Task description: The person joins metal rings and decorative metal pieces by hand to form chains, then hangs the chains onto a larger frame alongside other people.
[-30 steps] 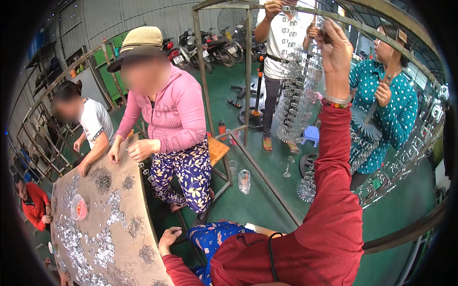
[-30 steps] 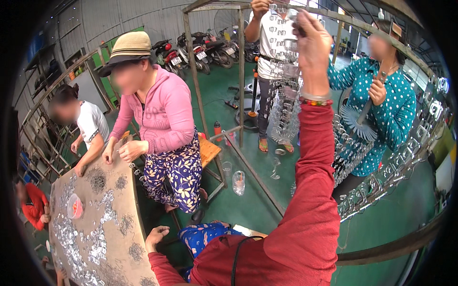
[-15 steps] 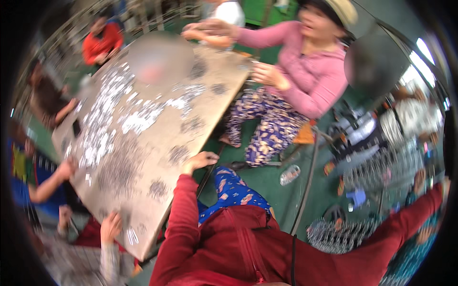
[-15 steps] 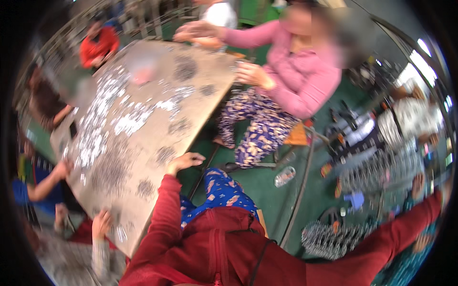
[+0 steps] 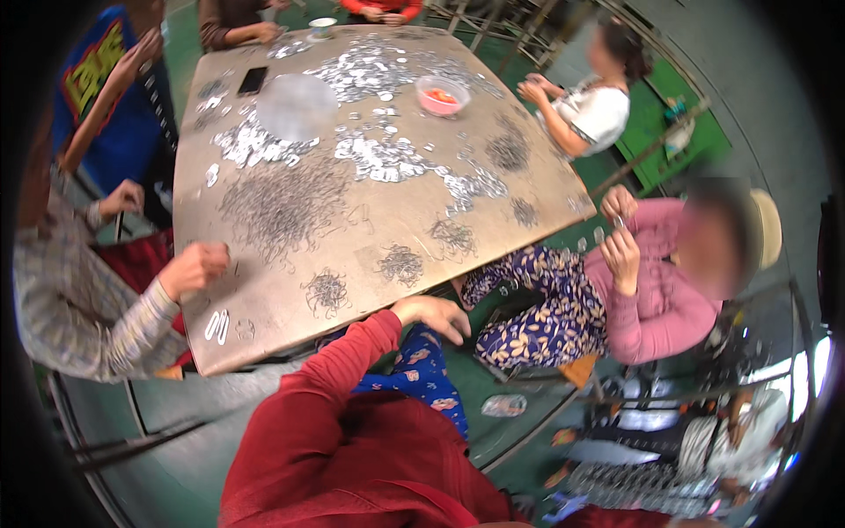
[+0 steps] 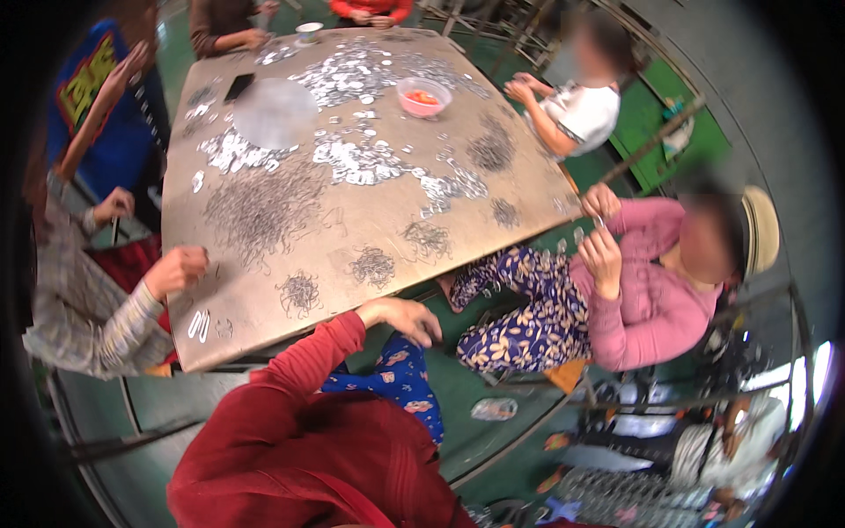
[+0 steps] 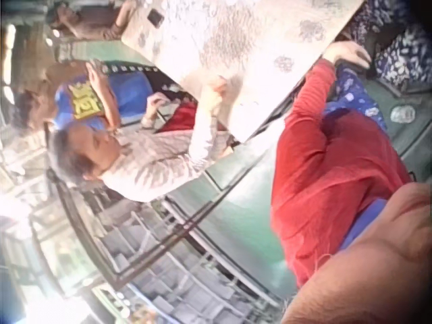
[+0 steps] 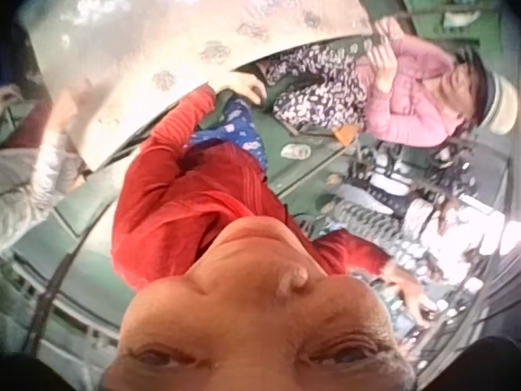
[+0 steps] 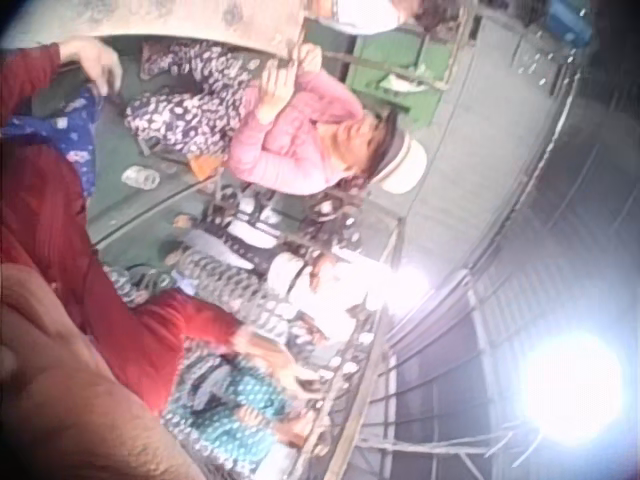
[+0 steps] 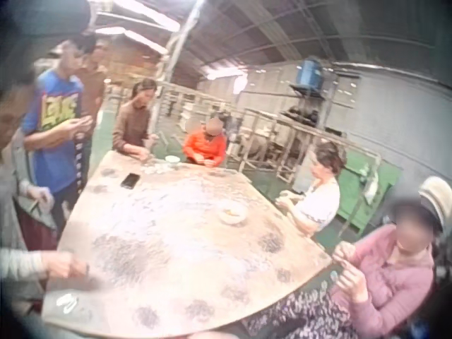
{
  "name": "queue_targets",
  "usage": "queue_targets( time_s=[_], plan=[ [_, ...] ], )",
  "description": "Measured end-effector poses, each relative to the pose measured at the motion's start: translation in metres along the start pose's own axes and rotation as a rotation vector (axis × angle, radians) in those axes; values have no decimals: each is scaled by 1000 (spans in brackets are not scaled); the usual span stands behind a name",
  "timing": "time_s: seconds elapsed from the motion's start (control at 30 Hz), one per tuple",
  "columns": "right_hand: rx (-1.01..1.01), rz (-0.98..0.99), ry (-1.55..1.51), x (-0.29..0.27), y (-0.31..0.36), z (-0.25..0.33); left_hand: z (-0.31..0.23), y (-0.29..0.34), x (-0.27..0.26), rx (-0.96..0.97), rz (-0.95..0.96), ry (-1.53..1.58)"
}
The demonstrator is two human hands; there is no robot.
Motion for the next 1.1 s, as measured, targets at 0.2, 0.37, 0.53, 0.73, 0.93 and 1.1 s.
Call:
queue_targets(
  time_s=[0.2,0.37,0.53,0.73,0.93,1.1],
  plan=[
    [418,587,-601,192,185,152,-33,44,26,-348,-40,-175],
    [477,1494,-1243,357,390,376,-35,160,34,-346,-175,65],
    [509,1869,-1370,430,537,503,3,250,83,-473,-239,668],
    [350,1896,-1000,519,618,603,34,235,92,-420,-271,910],
    [279,1849,-641,586,656,621,39,226,75,-94,-188,843],
    [293,1741,-628,616,648,607,32,226,53,-145,-93,839]
  ],
)
Point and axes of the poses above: each hand's wrist, its own y-axis away from the middle knuckle, its own x-axis out of the palm, z = x × y, the point moved 10 cm from there along -y, towards the middle knuckle, and after that the axes turned 8 degrees about z, right-handed, at the moved point
